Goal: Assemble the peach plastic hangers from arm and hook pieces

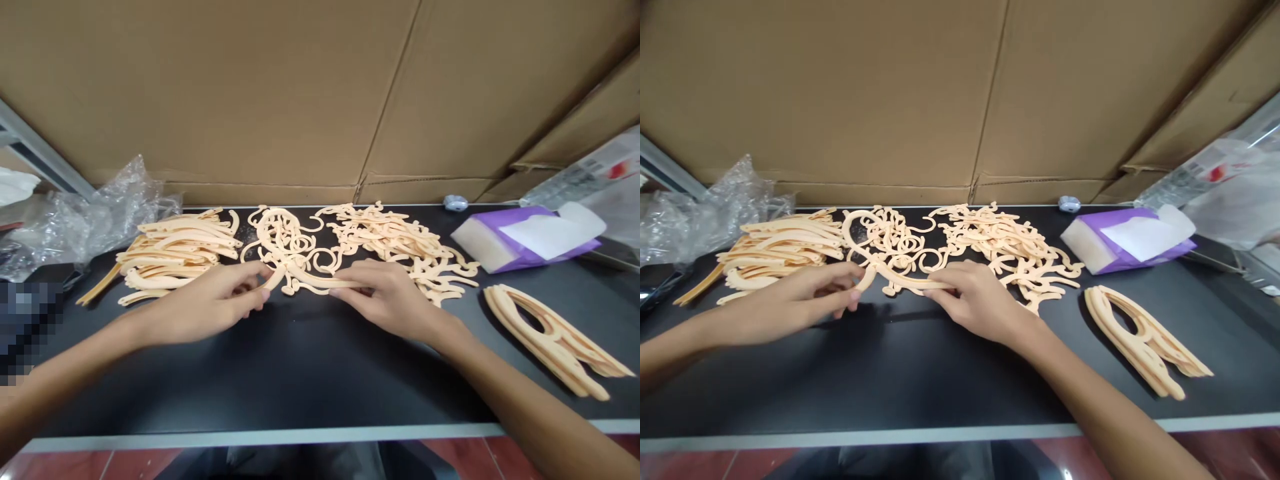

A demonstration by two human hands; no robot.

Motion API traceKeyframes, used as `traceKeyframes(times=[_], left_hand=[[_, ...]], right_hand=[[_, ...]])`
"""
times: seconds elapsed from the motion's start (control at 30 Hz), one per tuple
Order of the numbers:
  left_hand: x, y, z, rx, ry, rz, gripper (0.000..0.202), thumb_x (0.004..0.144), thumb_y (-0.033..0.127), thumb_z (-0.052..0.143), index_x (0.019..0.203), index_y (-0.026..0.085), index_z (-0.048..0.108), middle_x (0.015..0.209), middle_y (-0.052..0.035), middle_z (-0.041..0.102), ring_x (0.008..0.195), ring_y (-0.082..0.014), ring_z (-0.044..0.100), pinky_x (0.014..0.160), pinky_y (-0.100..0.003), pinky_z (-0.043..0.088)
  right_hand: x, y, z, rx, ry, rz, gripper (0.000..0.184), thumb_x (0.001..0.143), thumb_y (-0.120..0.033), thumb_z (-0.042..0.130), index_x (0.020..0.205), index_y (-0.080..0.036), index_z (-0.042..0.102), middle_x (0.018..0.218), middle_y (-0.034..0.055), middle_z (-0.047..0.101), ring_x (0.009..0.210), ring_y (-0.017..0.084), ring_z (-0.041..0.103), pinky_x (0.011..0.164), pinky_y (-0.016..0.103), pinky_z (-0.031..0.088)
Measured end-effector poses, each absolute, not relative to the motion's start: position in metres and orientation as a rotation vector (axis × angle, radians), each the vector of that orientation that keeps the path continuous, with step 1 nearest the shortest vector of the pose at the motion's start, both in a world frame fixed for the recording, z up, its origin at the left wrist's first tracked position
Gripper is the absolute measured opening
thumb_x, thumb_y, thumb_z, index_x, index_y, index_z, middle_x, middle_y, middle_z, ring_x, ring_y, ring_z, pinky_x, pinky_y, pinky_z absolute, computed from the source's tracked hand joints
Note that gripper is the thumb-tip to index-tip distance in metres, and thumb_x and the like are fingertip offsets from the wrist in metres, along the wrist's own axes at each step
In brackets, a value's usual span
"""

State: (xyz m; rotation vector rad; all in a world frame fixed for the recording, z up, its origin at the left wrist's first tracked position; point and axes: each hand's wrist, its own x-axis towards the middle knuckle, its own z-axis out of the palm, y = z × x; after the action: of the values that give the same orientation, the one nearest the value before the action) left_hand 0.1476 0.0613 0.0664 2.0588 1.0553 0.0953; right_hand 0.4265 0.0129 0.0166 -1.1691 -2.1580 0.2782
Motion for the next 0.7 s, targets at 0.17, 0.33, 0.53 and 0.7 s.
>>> traceKeyframes(times=[0.17, 0.33, 0.53, 0.7], left_hand=[[0.147, 0.027, 0.058, 2.569, 1.166, 1.049, 0.008, 0.091, 0.022, 0.059, 0.099, 0.021, 0.059, 0.096, -0.0032, 0.065, 0.088, -0.0192, 0.062, 0.081, -0.034, 0.051], [0.187, 0.001, 0.036, 3.059, 0.64, 0.942, 0.027, 0.083, 0.002, 0.061, 0.108, 0.012, 0.061, 0.105, -0.0102, 0.066, 0.1, -0.0254, 0.061, 0.089, -0.04, 0.051], [0.216, 0.014, 0.007, 3.183, 0.759, 0.85, 0.03, 0.087, 0.001, 0.047, 0.111, 0.009, 0.064, 0.102, -0.0109, 0.069, 0.092, -0.0256, 0.065, 0.082, -0.04, 0.053], [0.207, 0.02, -0.001, 3.158, 0.763, 0.879, 0.029, 0.086, -0.001, 0.048, 0.107, 0.01, 0.066, 0.099, -0.008, 0.071, 0.088, -0.023, 0.065, 0.081, -0.037, 0.053]], right_hand=[[0.417, 0.009, 0.018, -1.247, -2.057, 0.577, 0.012, 0.087, -0.017, 0.065, 0.076, -0.016, 0.069, 0.062, -0.003, 0.06, 0.055, 0.008, 0.05, 0.054, 0.021, 0.035], [0.411, 0.009, 0.012, -1.119, -2.096, 0.61, 0.01, 0.086, -0.013, 0.062, 0.081, -0.016, 0.071, 0.07, 0.0003, 0.067, 0.062, 0.01, 0.055, 0.06, 0.022, 0.038], [0.413, 0.012, 0.002, -1.069, -2.149, 0.467, 0.017, 0.087, -0.011, 0.062, 0.074, -0.016, 0.071, 0.064, 0.0001, 0.066, 0.062, 0.012, 0.055, 0.07, 0.028, 0.041], [0.422, 0.01, 0.015, -1.154, -2.269, 0.516, 0.015, 0.083, -0.022, 0.075, 0.098, -0.021, 0.076, 0.085, 0.0024, 0.072, 0.085, 0.018, 0.062, 0.082, 0.033, 0.045]])
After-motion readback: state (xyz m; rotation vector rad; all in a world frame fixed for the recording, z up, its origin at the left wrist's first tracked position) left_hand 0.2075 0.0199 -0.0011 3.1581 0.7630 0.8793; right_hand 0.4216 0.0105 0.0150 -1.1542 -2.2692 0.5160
